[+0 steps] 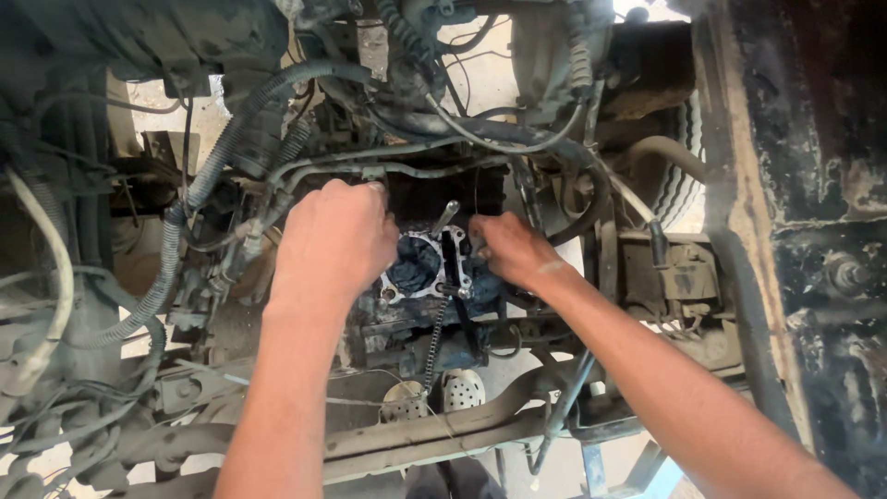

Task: The person works underneath a vehicle, using a wrench to tighten bolts on a component of the engine or transmission. The hands are visible manipulating the tool and the mechanical part, but the view is frequently obscured by camera shake.

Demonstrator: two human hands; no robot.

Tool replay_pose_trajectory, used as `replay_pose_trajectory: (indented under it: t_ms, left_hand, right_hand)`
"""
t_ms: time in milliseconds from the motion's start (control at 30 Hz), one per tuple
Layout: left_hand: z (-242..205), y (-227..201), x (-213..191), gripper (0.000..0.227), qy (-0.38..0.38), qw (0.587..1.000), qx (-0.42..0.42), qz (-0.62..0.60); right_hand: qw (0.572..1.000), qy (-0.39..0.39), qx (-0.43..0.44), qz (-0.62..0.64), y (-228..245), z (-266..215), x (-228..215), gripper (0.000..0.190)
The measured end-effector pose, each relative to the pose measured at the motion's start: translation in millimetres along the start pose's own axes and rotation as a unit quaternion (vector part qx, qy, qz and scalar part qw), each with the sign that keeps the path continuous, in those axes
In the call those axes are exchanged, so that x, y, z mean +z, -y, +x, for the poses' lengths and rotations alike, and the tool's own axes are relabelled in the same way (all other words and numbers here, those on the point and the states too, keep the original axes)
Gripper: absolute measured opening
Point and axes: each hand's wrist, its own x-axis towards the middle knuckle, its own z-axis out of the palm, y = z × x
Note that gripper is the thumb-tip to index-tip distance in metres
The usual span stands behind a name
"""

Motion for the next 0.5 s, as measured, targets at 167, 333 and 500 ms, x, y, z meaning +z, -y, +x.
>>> replay_pose_trajectory:
  t_ms: [167, 333, 500]
  left_hand:
    - [1, 6, 13, 0.017, -0.033, 0.999, 0.022, 0.01]
    - [0, 4, 14, 0.016, -0.028, 1.0, 0.006, 0.009]
    - [-1, 3, 10, 0.015, -0.026, 1.0, 0.01, 0.008]
  right_hand:
    - [0.999, -0.006, 0.002, 0.049, -5, 1, 12, 0.028]
    - [0.994, 0.023, -0.048, 0.092, -19, 7, 21, 0.038]
    - [0.997, 0.022, -0.058, 0.044, -30, 11, 32, 0.051]
